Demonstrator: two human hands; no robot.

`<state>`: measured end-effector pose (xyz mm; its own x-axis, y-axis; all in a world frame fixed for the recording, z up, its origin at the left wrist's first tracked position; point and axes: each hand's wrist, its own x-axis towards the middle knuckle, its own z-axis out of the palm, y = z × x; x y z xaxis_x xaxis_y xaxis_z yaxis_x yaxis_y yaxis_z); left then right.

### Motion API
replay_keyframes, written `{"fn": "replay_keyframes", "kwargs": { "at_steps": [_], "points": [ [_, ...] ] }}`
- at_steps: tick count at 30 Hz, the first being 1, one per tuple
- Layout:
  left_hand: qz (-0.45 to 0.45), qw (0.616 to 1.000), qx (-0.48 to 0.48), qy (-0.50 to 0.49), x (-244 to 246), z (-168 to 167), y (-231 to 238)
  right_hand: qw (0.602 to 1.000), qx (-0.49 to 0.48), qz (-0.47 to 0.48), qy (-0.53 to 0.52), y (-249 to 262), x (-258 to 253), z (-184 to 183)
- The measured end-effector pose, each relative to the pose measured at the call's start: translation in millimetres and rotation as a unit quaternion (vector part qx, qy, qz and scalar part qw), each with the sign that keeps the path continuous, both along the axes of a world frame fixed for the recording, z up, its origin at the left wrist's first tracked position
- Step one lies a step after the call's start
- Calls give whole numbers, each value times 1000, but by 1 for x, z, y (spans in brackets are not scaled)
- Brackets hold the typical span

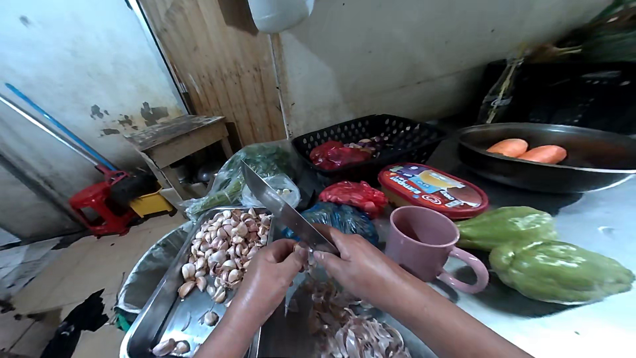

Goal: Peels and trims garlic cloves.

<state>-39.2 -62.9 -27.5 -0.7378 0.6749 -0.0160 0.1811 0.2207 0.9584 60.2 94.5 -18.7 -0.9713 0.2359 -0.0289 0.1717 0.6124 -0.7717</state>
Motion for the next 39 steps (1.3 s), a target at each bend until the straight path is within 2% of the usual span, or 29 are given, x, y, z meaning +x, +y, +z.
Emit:
{"fn": "replay_keyframes", "kwargs": {
  "at_steps": [12,18,25,32,39],
  "points": [
    [3,999,6,-50,-2,-2,-1,1000,-12,-11,14,-1,3,2],
    [-18,999,23,-42,-1,-1,-3,1000,-13,-6,18,0,3,3],
    [-28,997,68,8,-4,-4,-7,1000,-17,3,12,-2,3,3],
    [-59,993,48,89,-7,-2,-12,999,-38,7,8,-1,2,2],
    [-62,997,40,-37,-7,-3,-7,999,16,1,27,-3,4,3]
  ]
}}
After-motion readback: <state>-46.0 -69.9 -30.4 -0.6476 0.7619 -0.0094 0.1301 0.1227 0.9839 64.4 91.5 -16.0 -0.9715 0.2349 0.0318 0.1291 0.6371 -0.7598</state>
